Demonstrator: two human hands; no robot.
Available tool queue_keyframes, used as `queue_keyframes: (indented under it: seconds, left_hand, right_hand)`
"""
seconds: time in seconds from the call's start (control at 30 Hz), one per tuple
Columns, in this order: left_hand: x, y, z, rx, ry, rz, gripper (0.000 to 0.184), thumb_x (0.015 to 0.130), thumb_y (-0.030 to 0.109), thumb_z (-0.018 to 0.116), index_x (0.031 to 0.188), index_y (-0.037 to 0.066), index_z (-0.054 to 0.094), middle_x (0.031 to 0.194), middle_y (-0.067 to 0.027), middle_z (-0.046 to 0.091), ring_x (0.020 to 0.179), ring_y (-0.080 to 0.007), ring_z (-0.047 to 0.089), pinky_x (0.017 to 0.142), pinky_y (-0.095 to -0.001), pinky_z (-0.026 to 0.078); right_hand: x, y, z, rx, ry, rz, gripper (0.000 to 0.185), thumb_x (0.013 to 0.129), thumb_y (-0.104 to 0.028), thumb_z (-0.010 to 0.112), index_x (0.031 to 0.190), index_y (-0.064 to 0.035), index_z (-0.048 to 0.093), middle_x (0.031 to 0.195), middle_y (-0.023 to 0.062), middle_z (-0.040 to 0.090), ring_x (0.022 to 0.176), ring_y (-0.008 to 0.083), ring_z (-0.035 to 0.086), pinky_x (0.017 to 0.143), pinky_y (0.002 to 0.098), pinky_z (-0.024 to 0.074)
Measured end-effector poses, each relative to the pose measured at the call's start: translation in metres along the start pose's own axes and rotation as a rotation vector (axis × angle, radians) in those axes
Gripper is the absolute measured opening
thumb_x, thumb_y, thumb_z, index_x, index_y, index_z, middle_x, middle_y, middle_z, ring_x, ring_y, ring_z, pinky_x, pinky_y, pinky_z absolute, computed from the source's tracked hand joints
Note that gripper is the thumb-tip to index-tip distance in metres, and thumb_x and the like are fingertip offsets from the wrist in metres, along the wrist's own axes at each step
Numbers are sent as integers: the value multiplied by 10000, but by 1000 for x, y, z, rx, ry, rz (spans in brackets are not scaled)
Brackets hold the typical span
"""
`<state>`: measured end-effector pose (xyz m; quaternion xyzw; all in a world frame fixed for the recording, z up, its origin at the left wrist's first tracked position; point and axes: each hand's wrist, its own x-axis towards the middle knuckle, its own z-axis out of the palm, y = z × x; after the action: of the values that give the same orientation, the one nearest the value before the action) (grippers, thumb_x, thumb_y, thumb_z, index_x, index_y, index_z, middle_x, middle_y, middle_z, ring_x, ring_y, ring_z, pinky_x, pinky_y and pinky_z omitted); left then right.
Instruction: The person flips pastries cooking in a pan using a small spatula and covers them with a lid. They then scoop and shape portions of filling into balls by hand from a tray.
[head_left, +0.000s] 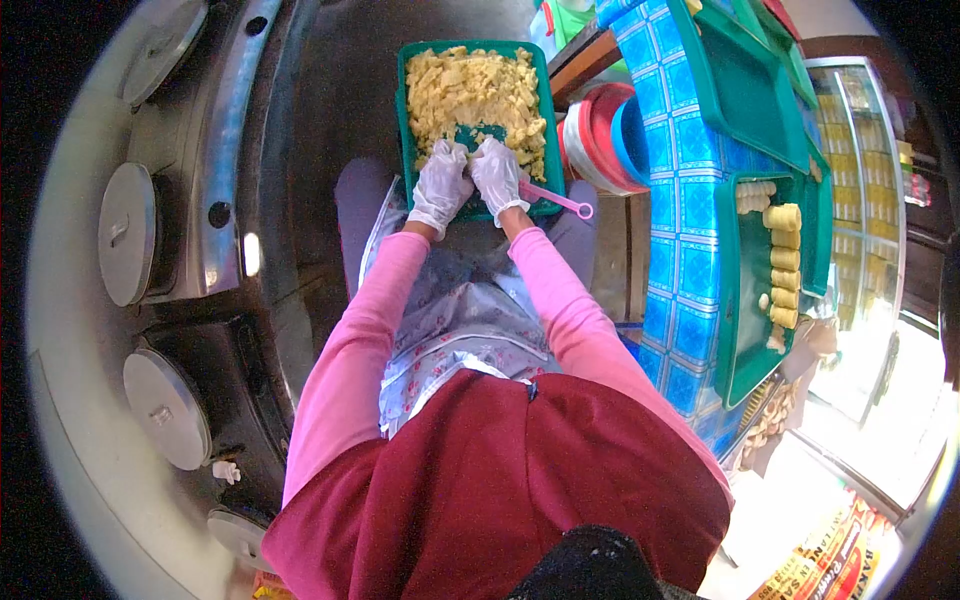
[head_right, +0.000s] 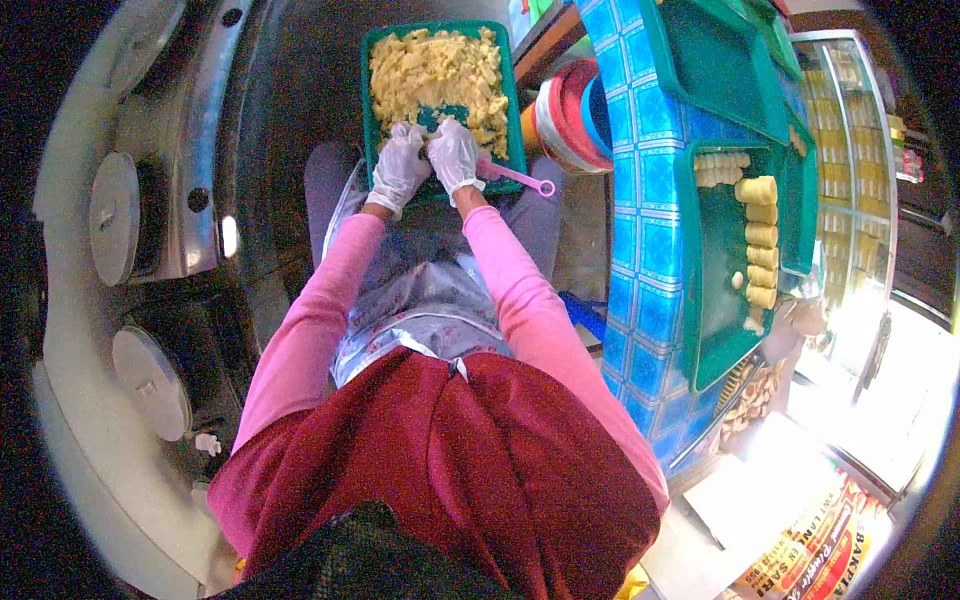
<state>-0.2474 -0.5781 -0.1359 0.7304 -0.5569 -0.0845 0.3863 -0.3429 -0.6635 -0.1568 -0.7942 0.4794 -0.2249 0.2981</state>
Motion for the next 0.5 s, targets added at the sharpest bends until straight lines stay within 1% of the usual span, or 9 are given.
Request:
queue_keyframes:
  seconds: [0.1,0.13,0.17,0.23,0.27,0.3,0.4,0.43,0.5]
  left_hand:
    - [-8,-1,4,-38,94,45,365,718,57,703,1063,45,584,1009,-219,567,926,-416,604,768,-475,513]
    - [-11,0,0,-40,92,4,367,718,59,701,1064,44,580,1008,-219,566,928,-416,600,774,-474,510]
    - [-17,5,-8,-42,91,-38,368,718,62,699,1064,43,576,1008,-218,564,931,-416,597,780,-473,507]
    - [-34,16,-21,-58,9,-200,355,721,87,695,1049,34,572,997,-218,560,926,-421,588,788,-471,497]
    - [-41,21,-24,-46,-7,-203,354,722,95,694,1047,31,572,994,-220,560,925,-424,587,789,-473,495]
    - [-49,23,-24,-34,-25,-206,353,722,103,694,1045,29,571,991,-223,560,925,-426,586,789,-474,492]
    - [-53,22,-22,-28,-17,-198,344,722,121,692,1030,22,577,980,-233,560,923,-430,582,786,-483,486]
    - [-52,23,-23,-23,-22,-211,343,721,122,692,1030,23,580,978,-233,562,924,-428,583,785,-483,487]
    - [-49,23,-24,-10,-26,-238,335,723,125,694,1025,26,588,976,-230,565,930,-424,584,782,-484,488]
  right_hand:
    - [-7,-1,-7,-4,2,-73,140,760,-147,675,764,-20,616,747,216,650,753,405,652,634,469,504]
    - [-7,-8,-19,-16,3,-113,151,764,-158,691,772,-23,624,745,202,656,748,385,662,631,451,512]
    - [-7,-17,-36,273,-275,257,193,759,-196,746,850,-45,665,801,136,688,771,299,694,655,379,535]
    - [-6,-15,-39,353,-135,30,246,751,-223,768,914,-61,680,859,103,699,812,257,702,698,359,542]
    - [-8,-14,-38,393,-65,-82,276,748,-236,779,947,-69,687,889,87,705,832,236,706,720,349,545]
    - [-4,-22,-42,203,-180,-157,274,760,-211,740,995,-82,685,967,110,701,882,272,693,772,373,545]
    - [4,-31,-29,-238,-259,-623,251,771,-164,677,1014,-103,686,991,121,699,924,304,676,811,413,537]
    - [5,-31,-22,-302,-313,-554,290,748,-155,702,1035,-119,672,1059,142,683,995,338,644,868,442,507]
    - [7,-29,-20,-188,-271,-437,303,746,-161,700,1045,-125,675,1056,142,683,988,333,646,862,429,510]
